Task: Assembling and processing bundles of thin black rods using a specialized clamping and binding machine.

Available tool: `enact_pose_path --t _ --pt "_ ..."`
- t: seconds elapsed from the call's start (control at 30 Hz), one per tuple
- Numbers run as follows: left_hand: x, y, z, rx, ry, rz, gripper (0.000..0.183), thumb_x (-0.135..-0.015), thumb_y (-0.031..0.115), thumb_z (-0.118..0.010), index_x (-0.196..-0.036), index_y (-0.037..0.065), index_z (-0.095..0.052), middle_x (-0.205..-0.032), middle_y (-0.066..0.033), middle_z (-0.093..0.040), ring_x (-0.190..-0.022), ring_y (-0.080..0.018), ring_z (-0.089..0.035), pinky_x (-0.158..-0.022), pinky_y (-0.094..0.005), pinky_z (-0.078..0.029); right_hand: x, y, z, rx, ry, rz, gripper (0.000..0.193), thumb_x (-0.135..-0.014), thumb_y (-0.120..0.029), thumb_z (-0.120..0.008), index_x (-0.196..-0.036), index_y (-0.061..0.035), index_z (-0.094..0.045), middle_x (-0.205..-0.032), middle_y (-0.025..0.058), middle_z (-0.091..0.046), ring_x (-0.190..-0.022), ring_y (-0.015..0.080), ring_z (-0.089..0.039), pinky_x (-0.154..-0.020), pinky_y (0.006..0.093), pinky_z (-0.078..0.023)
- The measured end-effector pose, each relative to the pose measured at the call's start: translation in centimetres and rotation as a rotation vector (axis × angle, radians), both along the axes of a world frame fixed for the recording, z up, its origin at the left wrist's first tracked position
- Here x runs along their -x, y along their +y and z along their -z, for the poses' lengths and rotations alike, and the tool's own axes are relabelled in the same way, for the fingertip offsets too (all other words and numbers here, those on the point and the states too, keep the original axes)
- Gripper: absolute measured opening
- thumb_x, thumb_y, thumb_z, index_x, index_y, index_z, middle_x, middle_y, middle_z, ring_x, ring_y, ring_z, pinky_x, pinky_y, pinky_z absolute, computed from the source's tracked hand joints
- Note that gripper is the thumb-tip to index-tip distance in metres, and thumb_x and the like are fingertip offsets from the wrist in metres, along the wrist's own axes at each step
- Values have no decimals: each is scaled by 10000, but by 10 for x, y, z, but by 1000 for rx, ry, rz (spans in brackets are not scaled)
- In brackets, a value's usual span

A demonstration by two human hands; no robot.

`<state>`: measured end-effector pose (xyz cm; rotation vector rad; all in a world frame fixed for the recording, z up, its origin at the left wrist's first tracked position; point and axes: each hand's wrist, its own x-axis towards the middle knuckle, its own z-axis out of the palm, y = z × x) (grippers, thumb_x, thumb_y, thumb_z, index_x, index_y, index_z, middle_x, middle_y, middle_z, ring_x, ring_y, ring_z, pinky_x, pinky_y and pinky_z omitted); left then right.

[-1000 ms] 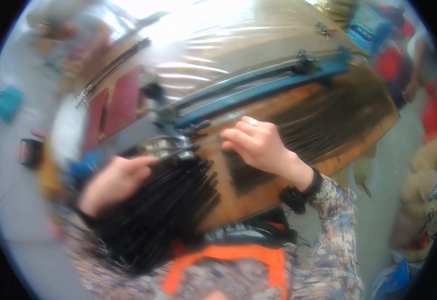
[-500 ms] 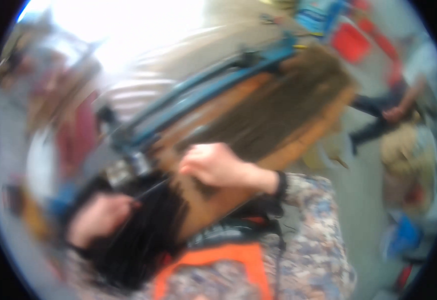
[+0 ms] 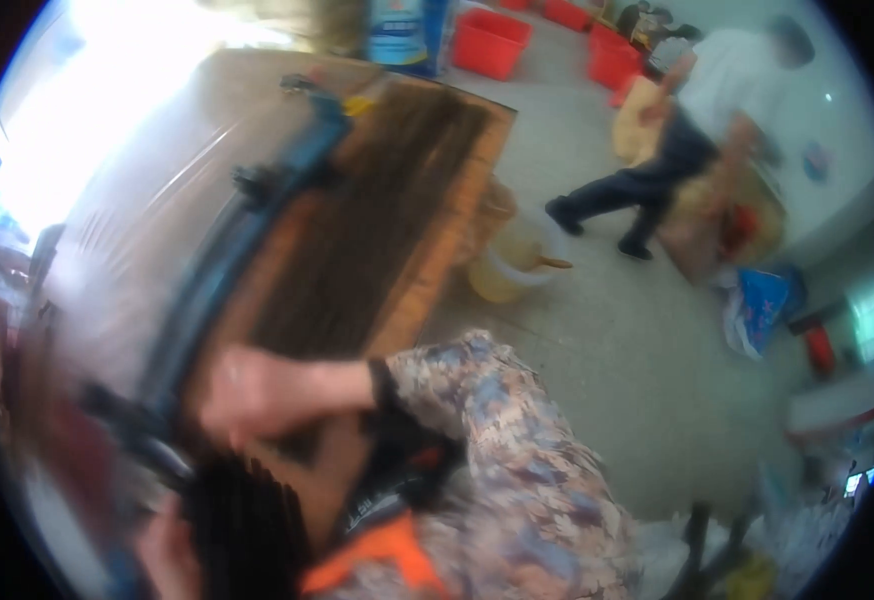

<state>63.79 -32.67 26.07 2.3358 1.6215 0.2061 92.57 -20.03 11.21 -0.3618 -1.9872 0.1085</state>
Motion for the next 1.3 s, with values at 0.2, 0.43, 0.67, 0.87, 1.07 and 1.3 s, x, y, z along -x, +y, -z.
enact_pose_path --t 0.2,0.43,0.67,0.87,1.07,1.3 --pt "39 -2 46 -160 208 86 399 -1023 7 -516 -1419 -12 -468 -915 -238 -562 -744 -388 -557 -620 -445 -466 28 7 9 -135 144 98 219 -898 -352 -730 -1013 -174 -680 -630 -22 -508 -521 124 -539 -452 280 -429" --pt "-6 7 -11 -172 339 38 462 -1024 59 -556 -1465 81 -420 -865 -203 -551 -752 -333 -579 -630 -420 -477 23 27 5 -103 110 115 302 -934 -452 -664 -864 -160 -637 -588 -24 -506 -462 119 -547 -377 256 -400" --pt "12 13 7 -358 144 34 317 -981 74 -526 -1247 48 -696 -1017 -203 -706 -929 -361 -668 -866 -422 -545 25 35 8 -37 179 50 351 -934 -515 -641 -843 -177 -617 -553 -31 -445 -451 109 -498 -372 254 -357" --pt "25 12 15 -235 252 -37 304 -967 82 -581 -1245 47 -699 -1080 -219 -710 -956 -371 -671 -849 -446 -536 44 34 -4 -106 210 6 393 -857 -566 -712 -947 -184 -684 -599 -15 -480 -464 141 -506 -387 279 -370" --pt "47 19 30 -380 110 16 295 -937 45 -608 -1231 52 -627 -874 -202 -514 -753 -417 -542 -619 -456 -427 88 29 -4 -139 188 42 456 -893 -474 -709 -1192 -129 -702 -761 -8 -651 -550 124 -582 -451 273 -424" --pt "107 -34 -15 -732 257 -350 197 -985 17 -578 -1181 17 -606 -948 -193 -604 -822 -374 -615 -713 -414 -488 57 63 25 245 -109 106 176 -950 -21 -616 -1105 -20 -700 -822 126 -700 -731 207 -699 -631 329 -542"
